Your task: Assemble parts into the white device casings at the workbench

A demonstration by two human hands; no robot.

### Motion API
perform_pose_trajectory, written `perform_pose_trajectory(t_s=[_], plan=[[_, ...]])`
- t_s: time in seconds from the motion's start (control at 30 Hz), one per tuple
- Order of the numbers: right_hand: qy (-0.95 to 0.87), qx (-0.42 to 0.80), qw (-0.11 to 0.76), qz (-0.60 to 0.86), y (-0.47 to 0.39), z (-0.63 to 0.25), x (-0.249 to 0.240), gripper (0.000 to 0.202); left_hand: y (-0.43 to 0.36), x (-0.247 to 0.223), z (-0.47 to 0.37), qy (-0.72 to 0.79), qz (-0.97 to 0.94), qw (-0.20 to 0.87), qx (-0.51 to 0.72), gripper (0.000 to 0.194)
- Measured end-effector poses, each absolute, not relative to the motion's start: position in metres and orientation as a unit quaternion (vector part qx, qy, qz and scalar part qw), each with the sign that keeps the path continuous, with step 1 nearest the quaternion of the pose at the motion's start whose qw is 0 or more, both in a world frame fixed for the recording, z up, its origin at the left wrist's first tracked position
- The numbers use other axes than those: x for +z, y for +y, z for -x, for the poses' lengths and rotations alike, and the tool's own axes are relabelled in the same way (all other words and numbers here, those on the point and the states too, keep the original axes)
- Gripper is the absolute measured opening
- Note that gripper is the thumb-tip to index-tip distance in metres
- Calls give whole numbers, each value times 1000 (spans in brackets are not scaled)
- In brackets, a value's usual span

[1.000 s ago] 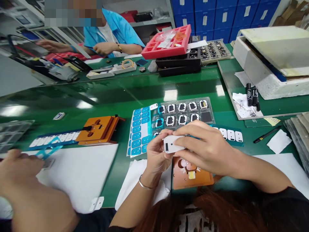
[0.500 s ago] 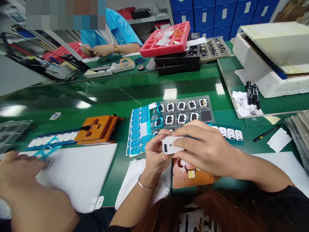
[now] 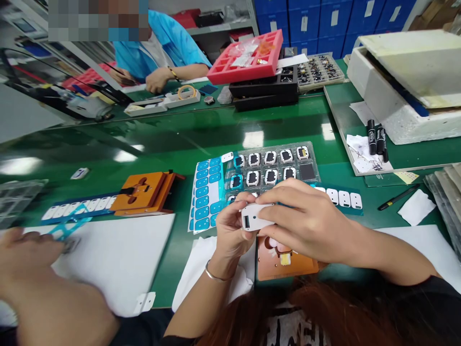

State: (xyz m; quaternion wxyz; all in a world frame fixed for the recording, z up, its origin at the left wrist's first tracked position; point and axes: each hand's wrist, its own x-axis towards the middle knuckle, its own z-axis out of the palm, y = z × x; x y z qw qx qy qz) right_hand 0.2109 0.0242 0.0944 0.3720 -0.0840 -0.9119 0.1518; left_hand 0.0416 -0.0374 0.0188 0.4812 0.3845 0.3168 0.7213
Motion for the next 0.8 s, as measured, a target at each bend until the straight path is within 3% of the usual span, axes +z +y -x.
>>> perform_pose_trajectory(t_s=[0.23, 0.8], plan=[[-908, 161, 380, 75, 25, -210, 94, 4, -33, 11, -39, 240, -449, 458, 729, 42], [-913, 155, 368, 80, 26, -211, 96, 2, -32, 10, -39, 236, -458, 458, 724, 41]])
